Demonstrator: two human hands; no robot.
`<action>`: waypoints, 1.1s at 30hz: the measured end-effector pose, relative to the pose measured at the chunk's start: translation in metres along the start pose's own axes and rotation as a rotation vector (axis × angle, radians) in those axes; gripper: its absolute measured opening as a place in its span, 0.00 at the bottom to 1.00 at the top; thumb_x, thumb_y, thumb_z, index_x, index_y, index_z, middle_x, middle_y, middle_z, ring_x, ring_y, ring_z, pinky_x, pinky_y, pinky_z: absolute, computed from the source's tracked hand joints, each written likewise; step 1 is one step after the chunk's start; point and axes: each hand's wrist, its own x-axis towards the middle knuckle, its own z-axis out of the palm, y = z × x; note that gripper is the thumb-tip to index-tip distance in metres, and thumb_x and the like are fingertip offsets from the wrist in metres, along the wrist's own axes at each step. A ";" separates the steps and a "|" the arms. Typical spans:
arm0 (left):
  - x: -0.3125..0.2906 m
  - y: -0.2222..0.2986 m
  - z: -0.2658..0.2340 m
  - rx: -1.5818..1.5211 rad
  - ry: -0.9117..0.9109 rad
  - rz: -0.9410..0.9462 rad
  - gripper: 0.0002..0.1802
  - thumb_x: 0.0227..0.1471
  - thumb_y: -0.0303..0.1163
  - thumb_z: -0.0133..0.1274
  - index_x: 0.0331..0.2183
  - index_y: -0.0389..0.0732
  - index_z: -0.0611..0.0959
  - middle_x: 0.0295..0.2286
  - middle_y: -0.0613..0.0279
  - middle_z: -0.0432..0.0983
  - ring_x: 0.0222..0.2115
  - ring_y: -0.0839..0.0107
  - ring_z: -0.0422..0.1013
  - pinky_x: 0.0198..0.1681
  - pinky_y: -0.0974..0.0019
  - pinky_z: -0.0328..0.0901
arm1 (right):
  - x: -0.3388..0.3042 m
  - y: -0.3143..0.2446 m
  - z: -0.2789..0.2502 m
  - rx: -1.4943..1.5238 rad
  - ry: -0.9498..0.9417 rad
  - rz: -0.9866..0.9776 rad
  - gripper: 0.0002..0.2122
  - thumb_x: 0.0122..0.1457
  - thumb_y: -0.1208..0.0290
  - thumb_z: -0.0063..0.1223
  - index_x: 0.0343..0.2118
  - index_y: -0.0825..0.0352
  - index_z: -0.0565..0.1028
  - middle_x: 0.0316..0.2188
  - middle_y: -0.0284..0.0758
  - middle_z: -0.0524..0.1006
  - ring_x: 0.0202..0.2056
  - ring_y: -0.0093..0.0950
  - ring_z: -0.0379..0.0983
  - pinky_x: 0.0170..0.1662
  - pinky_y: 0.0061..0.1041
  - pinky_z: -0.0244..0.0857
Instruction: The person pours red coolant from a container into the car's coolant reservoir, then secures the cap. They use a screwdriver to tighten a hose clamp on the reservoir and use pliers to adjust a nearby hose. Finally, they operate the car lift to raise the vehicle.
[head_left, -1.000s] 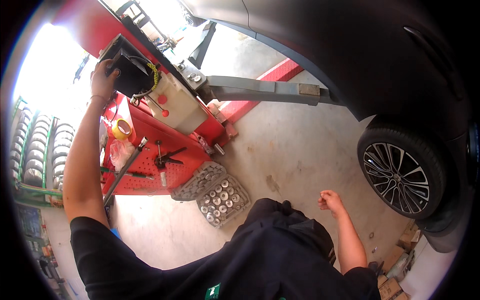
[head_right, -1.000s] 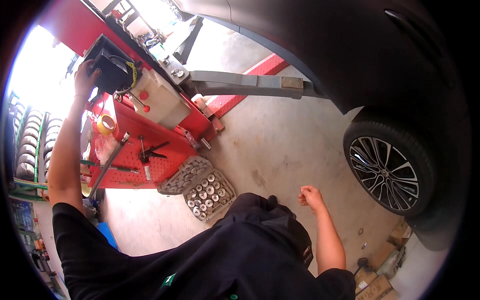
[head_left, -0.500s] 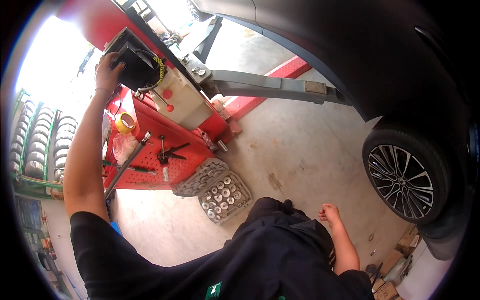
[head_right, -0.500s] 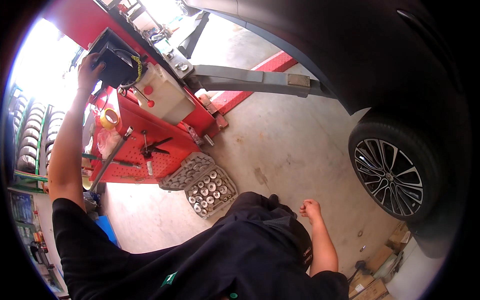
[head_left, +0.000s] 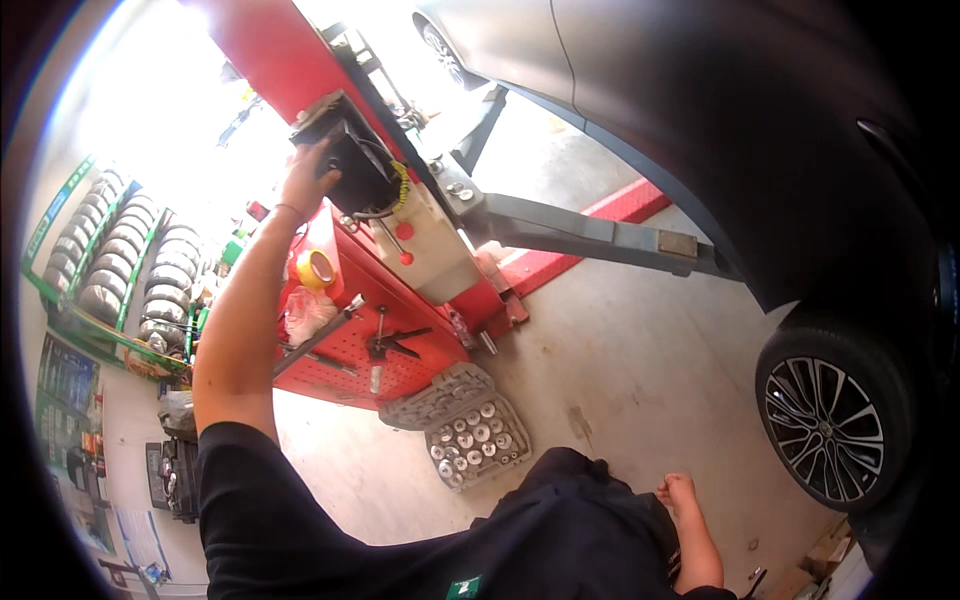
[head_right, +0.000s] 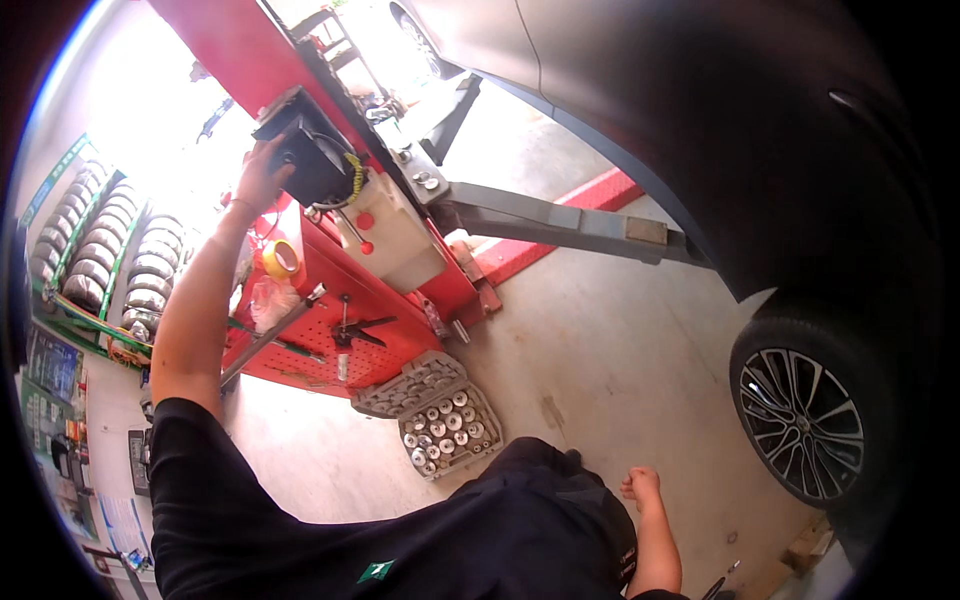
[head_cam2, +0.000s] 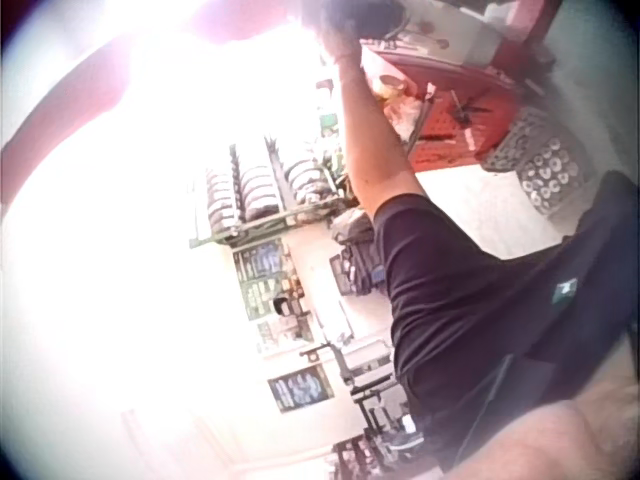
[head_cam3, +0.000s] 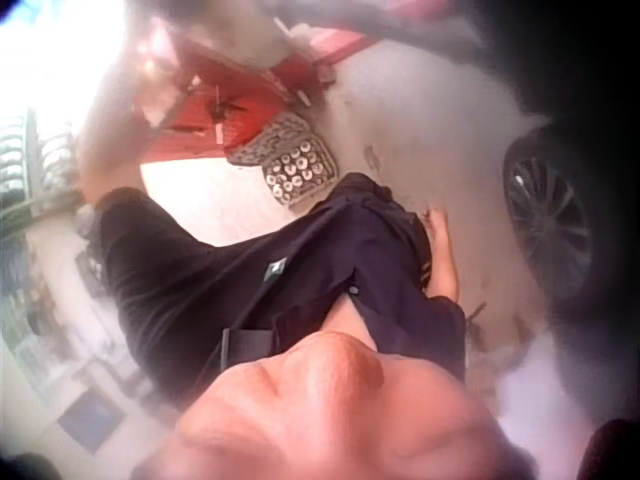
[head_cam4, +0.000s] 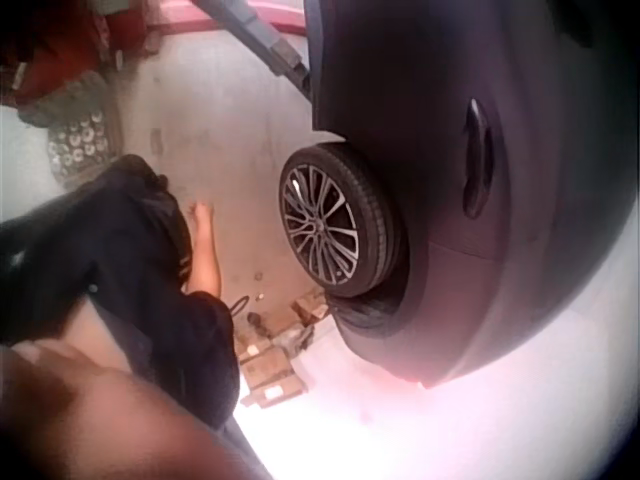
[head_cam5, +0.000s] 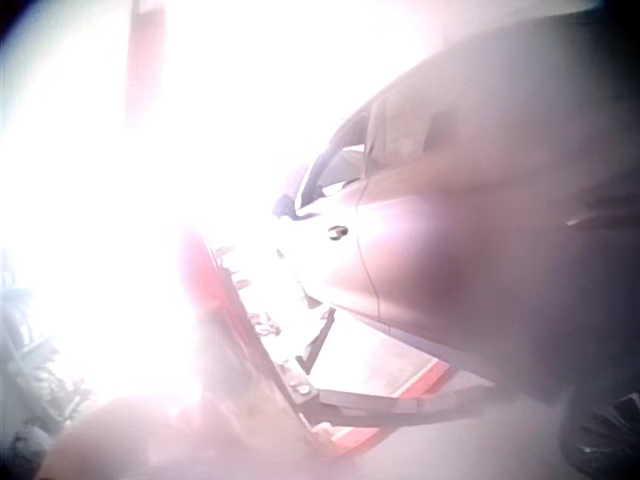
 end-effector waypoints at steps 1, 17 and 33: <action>0.001 0.007 0.002 -0.032 -0.025 -0.020 0.36 0.44 0.35 0.62 0.56 0.44 0.70 0.47 0.51 0.68 0.48 0.50 0.64 0.53 0.53 0.61 | 0.000 0.005 -0.006 -0.011 -0.003 0.005 0.07 0.56 0.70 0.46 0.33 0.66 0.74 0.23 0.37 0.76 0.20 0.28 0.75 0.22 0.28 0.72; -0.020 0.025 -0.018 -0.018 0.069 -0.129 0.34 0.45 0.38 0.61 0.54 0.43 0.71 0.45 0.54 0.69 0.49 0.53 0.63 0.55 0.56 0.60 | -0.040 -0.109 0.058 -0.185 -0.425 -0.236 0.11 0.61 0.71 0.45 0.44 0.70 0.71 0.28 0.40 0.78 0.24 0.30 0.77 0.26 0.30 0.73; -0.021 0.027 0.002 -0.226 0.280 -0.149 0.21 0.50 0.25 0.56 0.49 0.41 0.77 0.46 0.55 0.73 0.48 0.55 0.68 0.52 0.58 0.62 | -0.047 -0.233 0.089 -0.162 -0.146 -0.259 0.11 0.61 0.71 0.46 0.45 0.70 0.71 0.30 0.38 0.78 0.27 0.28 0.76 0.30 0.28 0.72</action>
